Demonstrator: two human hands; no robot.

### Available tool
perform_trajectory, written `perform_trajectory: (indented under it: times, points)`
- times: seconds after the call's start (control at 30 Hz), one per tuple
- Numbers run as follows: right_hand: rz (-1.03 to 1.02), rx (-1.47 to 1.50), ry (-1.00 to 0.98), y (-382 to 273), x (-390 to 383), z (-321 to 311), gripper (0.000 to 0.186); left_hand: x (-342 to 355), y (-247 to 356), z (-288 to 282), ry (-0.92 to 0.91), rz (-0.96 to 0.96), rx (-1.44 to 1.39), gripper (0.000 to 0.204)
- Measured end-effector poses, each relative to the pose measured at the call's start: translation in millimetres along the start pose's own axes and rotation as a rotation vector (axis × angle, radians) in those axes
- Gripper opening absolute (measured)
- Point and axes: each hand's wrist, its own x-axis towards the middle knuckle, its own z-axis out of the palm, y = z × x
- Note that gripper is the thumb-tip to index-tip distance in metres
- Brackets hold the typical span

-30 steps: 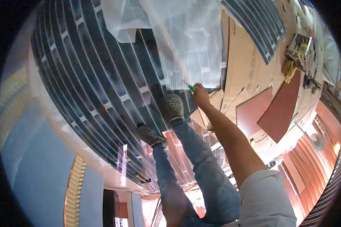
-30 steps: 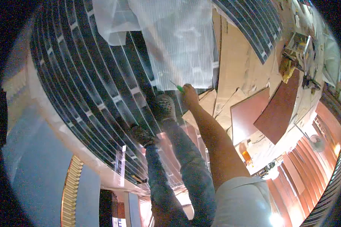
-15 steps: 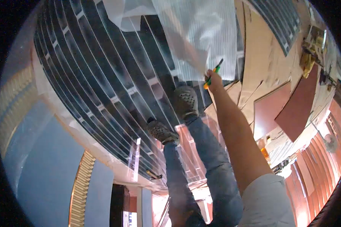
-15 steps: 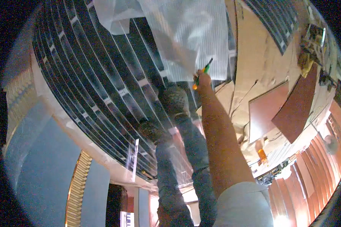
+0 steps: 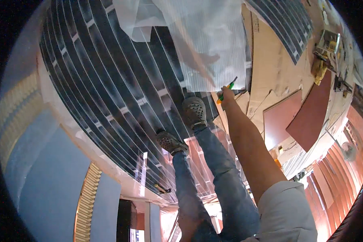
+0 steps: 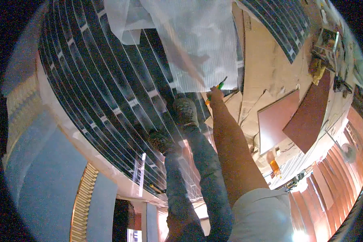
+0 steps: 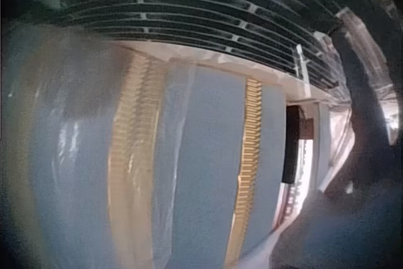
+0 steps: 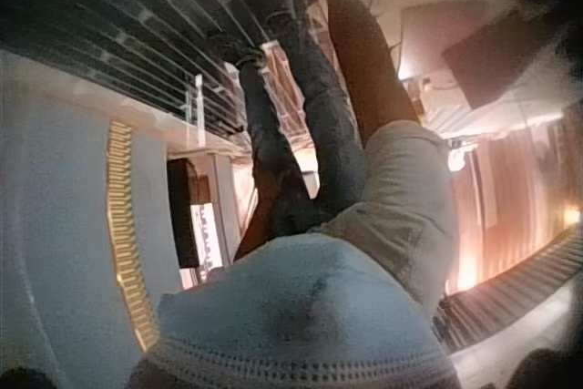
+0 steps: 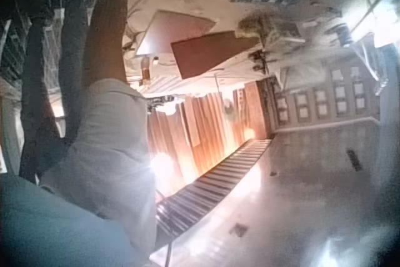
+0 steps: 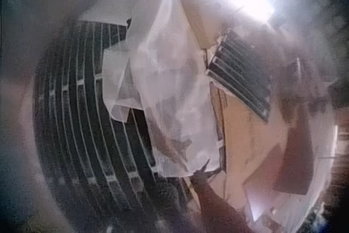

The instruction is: The person prepares an underfloor heating element by cleaning the surface with a cloth, applying adhesive from a bottle, and pressing a component down by hand. They then use a utility knife to cut a strip of metallic tape and a sheet of white insulation material.

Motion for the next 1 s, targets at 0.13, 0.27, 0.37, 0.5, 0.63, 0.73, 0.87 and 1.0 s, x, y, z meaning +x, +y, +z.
perform_trajectory:
  times: [0.13,0.27,0.37,0.5,0.63,0.73,0.87,1.0]
  points:
    - [-0.124,0.252,-0.269,-8.5,39.0,9.5,0.032,7.3,7.2,1.3,-0.009,-0.025,-0.021,0.114]
    - [-0.103,0.137,-0.444,-26.9,13.6,62.4,0.016,-0.5,-1.6,3.9,0.0,-0.061,-0.054,0.111]
    - [-0.046,0.356,-0.41,-65.4,-31.2,95.4,0.008,-5.8,9.1,-3.1,-0.034,-0.088,0.025,0.108]
    - [-0.173,0.56,-0.65,-149.0,-105.7,104.5,0.005,-7.3,22.0,-12.0,-0.115,-0.102,0.065,0.102]
    - [-0.244,0.607,-0.837,-236.7,-158.0,80.1,0.006,3.9,-37.3,32.0,0.06,-0.102,-0.014,0.134]
    - [-0.333,0.466,-0.584,-263.7,-177.5,50.6,0.008,-5.7,-35.8,29.4,0.146,0.07,0.084,0.1]
    - [-0.324,0.193,-0.39,-256.4,-218.4,-31.3,0.019,-17.6,-24.1,15.2,0.159,0.232,0.185,0.089]
    - [-0.198,0.009,-0.314,-190.8,-313.0,-76.2,0.015,15.6,-12.2,16.7,0.521,0.449,-0.053,0.067]
